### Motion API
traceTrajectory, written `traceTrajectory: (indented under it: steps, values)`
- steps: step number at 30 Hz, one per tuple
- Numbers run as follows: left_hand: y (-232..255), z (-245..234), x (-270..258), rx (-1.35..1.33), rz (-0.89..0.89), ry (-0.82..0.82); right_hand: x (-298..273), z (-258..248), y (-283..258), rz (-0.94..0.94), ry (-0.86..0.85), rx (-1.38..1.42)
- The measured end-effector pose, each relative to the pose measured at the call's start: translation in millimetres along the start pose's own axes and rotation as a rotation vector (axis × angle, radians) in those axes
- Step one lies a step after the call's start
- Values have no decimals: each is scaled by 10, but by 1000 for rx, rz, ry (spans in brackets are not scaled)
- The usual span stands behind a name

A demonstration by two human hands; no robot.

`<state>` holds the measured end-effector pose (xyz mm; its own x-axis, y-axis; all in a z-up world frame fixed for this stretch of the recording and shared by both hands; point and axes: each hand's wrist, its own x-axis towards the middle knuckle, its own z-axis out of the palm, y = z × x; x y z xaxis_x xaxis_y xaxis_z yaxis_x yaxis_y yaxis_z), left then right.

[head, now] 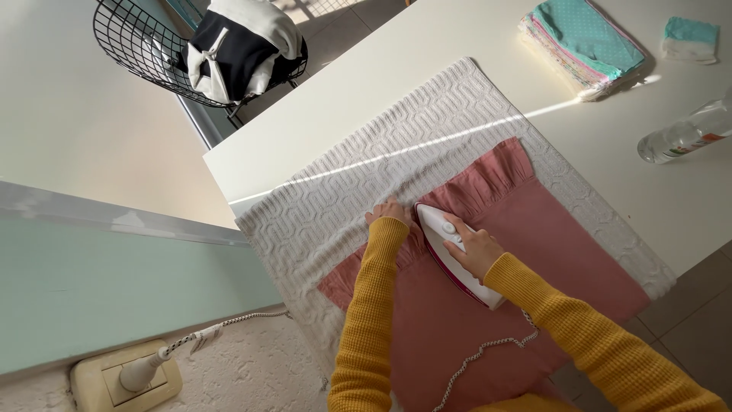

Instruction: Ironing a pink ruffled piece of fabric on a table using an iron and a water spray bottle.

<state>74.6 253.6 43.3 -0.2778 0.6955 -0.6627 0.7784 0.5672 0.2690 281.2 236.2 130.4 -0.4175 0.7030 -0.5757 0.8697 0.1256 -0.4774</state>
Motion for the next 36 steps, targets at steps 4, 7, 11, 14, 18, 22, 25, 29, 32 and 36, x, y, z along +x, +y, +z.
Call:
traceTrajectory:
  steps: [4,7,11,14,18,22,25,29,32,36]
  values:
    - [7,-32,-53,94,35,-70,-97,456,815,-224,151,-59]
    - [7,44,-140,93,92,27,-225,306,609,-271,171,-65]
    - [-3,105,95,-119,172,182,-133,43,348,-65,27,-33]
    - [-198,399,227,-276,253,347,-264,106,380,-30,-22,4]
    - [-263,546,234,-430,352,526,-67,-15,150,-66,-19,22]
    - [-239,437,68,-492,319,678,414,63,166,-133,17,-18]
    - [-290,557,-138,-568,304,620,275,134,209,-137,-2,-2]
    - [-246,473,-29,-561,311,761,373,69,167,-198,15,-57]
    - [-237,538,-138,-581,291,775,339,-17,-73,-137,-31,-71]
    - [-248,526,-106,-642,216,712,600,155,291,-220,27,-77]
